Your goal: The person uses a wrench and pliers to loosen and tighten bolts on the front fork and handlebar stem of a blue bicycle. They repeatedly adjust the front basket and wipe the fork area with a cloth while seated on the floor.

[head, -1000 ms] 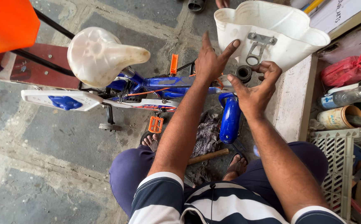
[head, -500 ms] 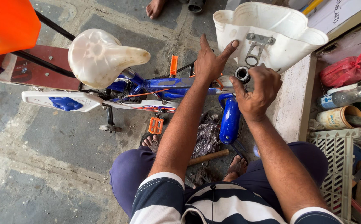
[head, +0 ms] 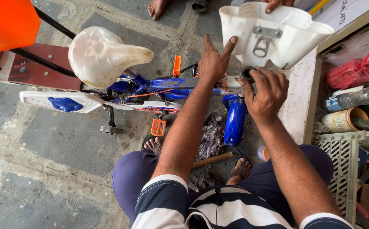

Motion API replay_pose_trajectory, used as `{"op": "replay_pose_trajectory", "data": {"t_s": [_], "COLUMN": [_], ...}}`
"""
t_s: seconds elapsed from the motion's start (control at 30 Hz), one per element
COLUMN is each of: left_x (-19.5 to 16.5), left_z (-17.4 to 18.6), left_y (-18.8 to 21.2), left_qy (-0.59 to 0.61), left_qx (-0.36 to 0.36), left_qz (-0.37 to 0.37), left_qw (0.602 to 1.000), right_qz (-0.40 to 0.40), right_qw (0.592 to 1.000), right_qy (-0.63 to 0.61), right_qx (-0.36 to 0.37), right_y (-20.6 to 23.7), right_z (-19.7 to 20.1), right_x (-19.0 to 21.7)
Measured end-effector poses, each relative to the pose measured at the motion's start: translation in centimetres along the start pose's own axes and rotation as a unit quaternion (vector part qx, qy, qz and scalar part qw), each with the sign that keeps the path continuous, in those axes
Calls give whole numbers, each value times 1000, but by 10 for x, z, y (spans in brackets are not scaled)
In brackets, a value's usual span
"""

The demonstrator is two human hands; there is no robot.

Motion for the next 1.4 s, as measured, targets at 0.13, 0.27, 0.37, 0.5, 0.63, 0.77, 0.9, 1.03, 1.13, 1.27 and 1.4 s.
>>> {"op": "replay_pose_trajectory", "data": {"t_s": [0.13,0.27,0.37,0.5,0.63,0.77,0.9,1.03,1.13,1.27,1.4], "left_x": [8,11,17,19,24,36,46,56,62,67,70], "left_z": [-3,-5,-10,-22,-23,-16,-6,3,12,24,33], "left_y": [-11,-19,-23,-20,-10,-6,-7,-4,0,5,9], "left_qy": [-17,-39,-35,-73,-73,-72,-53,-50,-51,-55,-67], "left_qx": [2,0,25,72,44,12,11,22,23,22,25], "left_qz": [2,-34,-36,-69,-109,-113,-114,-104,-99,-101,-92], "left_qw": [1000,999,998,992,990,991,992,993,994,993,993], "right_qz": [10,12,39,88,121,127,135,125,148,148,165], "right_qw": [1000,998,997,982,934,879,834,822,817,806,804], "right_qy": [-19,-32,-9,-2,-2,59,150,149,152,137,139], "right_qx": [15,44,70,165,336,455,514,535,536,556,554], "right_y": [0,-1,-8,-28,-50,-62,-61,-59,-60,-63,-69], "right_z": [-12,-28,-34,-37,-52,-68,-82,-89,-95,-100,-94], "right_x": [-9,-19,-23,-27,-23,-6,16,31,42,58,78]}}
Point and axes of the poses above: each hand's wrist, its own y-axis away from the middle knuckle, its own z-axis out of the back of the hand, x = y × z, the point moved 8 cm from there along -y, towards the middle knuckle, and after that the axes turned 10 degrees about x, right-handed, at the moved point
